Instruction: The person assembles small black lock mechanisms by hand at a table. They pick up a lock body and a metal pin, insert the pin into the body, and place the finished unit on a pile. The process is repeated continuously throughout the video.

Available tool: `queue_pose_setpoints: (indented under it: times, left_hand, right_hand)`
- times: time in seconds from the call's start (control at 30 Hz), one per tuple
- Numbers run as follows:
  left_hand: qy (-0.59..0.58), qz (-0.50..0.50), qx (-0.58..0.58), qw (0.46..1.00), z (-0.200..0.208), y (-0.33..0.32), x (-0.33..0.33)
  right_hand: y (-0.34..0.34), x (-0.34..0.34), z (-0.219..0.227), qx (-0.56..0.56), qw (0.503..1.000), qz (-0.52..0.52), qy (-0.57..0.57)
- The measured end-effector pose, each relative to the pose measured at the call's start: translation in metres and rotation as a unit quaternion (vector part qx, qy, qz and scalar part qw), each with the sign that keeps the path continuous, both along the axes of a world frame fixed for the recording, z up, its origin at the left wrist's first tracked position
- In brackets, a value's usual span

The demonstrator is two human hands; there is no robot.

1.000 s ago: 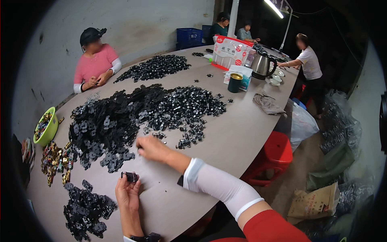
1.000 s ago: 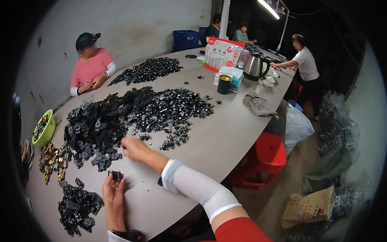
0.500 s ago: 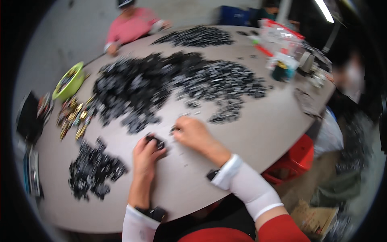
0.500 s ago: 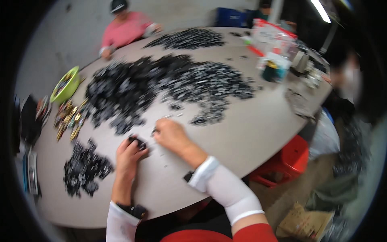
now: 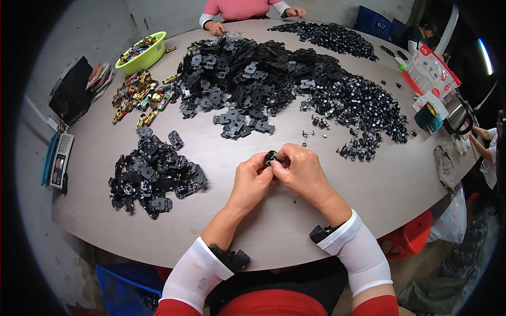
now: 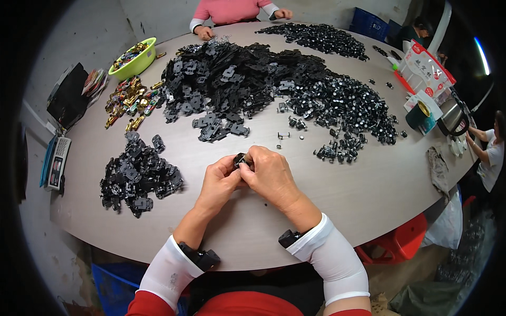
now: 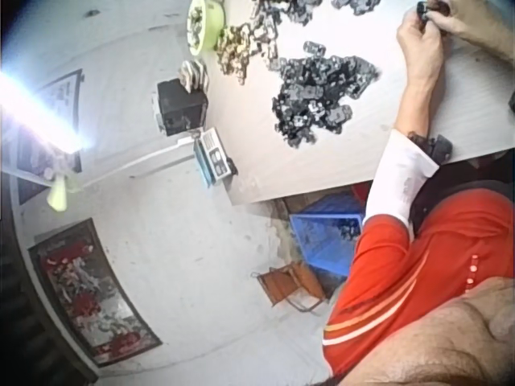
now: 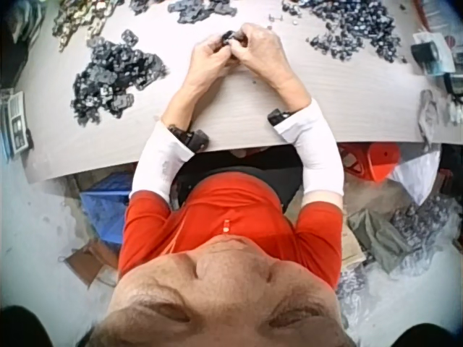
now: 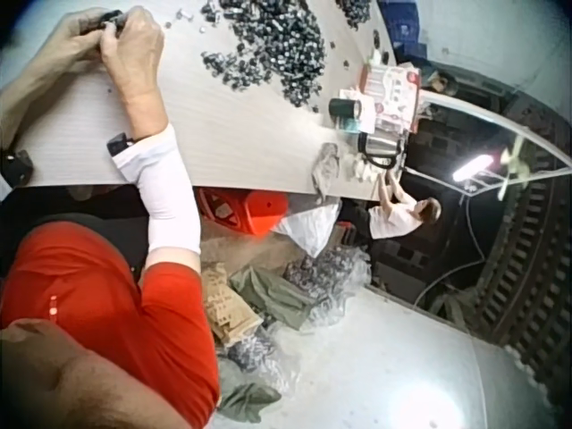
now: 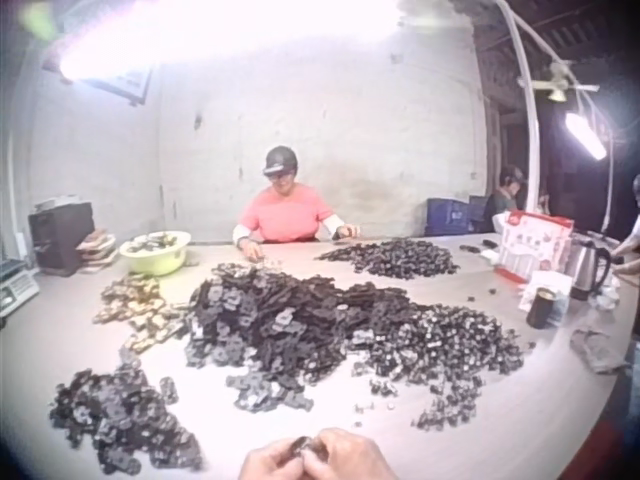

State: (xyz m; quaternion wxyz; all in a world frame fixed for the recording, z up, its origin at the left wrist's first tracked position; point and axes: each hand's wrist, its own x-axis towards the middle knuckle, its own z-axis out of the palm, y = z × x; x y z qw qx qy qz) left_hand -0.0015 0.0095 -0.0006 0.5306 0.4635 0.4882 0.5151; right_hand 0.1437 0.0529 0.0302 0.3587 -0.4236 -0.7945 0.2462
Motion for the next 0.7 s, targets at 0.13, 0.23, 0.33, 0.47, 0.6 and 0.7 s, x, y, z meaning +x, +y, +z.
queue_pose_setpoints:
  times: [0.13, 0.23, 0.33, 0.47, 0.6, 0.7]
  left_hand:
    - [0.065, 0.021, 0.056, 0.996, 0.001, -0.002, 0.001]
    - [-0.100, -0.008, -0.011, 0.995, 0.016, -0.004, 0.000]
    - [-0.235, -0.010, -0.078, 0.969, 0.019, -0.002, -0.004]
    - [-0.178, 0.025, -0.057, 0.982, 0.004, -0.001, -0.009]
    - [-0.143, 0.050, -0.068, 0.986, 0.012, 0.000, -0.009]
    - [-0.143, 0.046, -0.069, 0.986, 0.010, 0.000, -0.009]
  right_hand:
    - [-0.003, -0.004, 0.000, -0.035, 0.999, -0.013, 0.038]
    - [-0.003, -0.005, 0.000, -0.052, 0.994, -0.019, 0.098]
    - [-0.005, -0.001, 0.009, -0.094, 0.990, 0.002, 0.108]
    - [0.001, 0.001, 0.007, -0.140, 0.981, 0.068, 0.115]
    - [0.047, 0.039, -0.021, 0.046, 0.992, -0.114, 0.007]
    - [0.051, 0.048, -0.019, 0.035, 0.982, -0.165, -0.089]
